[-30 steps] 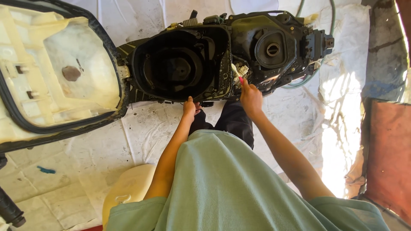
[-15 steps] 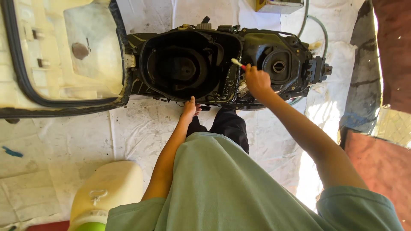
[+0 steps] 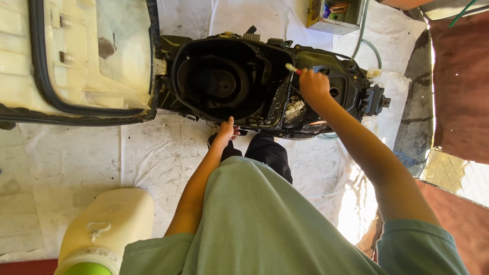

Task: The person scrubs the internal components of a disassembled motorcycle engine casing using a toothbrush. They dip the toothbrush into a green bucket of liquid and continue scrubbing various parts of the engine assembly.

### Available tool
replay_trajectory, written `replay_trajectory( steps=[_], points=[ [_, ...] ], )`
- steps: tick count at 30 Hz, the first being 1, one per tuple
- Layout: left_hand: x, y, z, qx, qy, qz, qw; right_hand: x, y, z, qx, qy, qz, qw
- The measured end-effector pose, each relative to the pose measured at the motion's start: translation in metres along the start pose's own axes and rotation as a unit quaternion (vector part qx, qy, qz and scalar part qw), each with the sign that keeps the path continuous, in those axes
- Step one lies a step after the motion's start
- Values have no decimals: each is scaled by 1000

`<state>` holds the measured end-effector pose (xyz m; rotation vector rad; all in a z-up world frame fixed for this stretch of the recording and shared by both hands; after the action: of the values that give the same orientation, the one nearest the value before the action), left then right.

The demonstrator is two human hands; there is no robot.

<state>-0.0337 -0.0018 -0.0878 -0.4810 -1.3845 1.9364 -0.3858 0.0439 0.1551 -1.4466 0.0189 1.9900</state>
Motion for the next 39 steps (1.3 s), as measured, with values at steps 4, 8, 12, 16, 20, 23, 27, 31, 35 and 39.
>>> replay_trajectory(
  steps=[4, 8, 12, 16, 20, 23, 27, 31, 35, 39],
  points=[
    [0, 5, -2, -11, 6, -1, 1000, -17, 16, -15, 4, 8, -17, 1000],
    [-7, -12, 7, -45, -89, 45, 994, 5, 5, -32, -21, 6, -106, 994],
    [-45, -8, 15, -53, -238, 202, 948, 10, 36, 5, 7, 6, -89, 996],
    [-40, -16, 40, -34, -216, 205, 954, -30, 26, -3, 49, 38, -93, 994],
    [-40, 15, 24, -10, -173, 198, 965, -23, 10, -26, 22, 62, -124, 990],
    [-42, 4, 26, -1, -185, 174, 967, -21, 36, -12, 18, 54, -114, 992],
    [-40, 32, 10, 11, -144, 148, 978, -63, 48, -15, 2, 21, -44, 999],
    [-43, 12, 22, 25, -78, 139, 987, -10, 25, -30, -9, 58, -104, 993],
    [-44, 26, 7, 24, -83, 139, 987, -37, 31, -22, -1, 36, -121, 992],
    [-42, 40, 3, 47, -81, 147, 985, -61, 48, -8, -6, 18, -27, 999]
  ],
)
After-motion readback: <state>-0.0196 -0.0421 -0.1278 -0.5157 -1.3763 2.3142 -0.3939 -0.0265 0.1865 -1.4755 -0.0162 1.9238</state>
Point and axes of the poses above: each hand's wrist, its own y-axis towards the middle knuckle, its own x-axis out of the palm, z = x × y, the point moved 8 cm from there along y, towards the middle knuckle, and after that the axes turned 2 degrees about y, right-handed, at the moved point
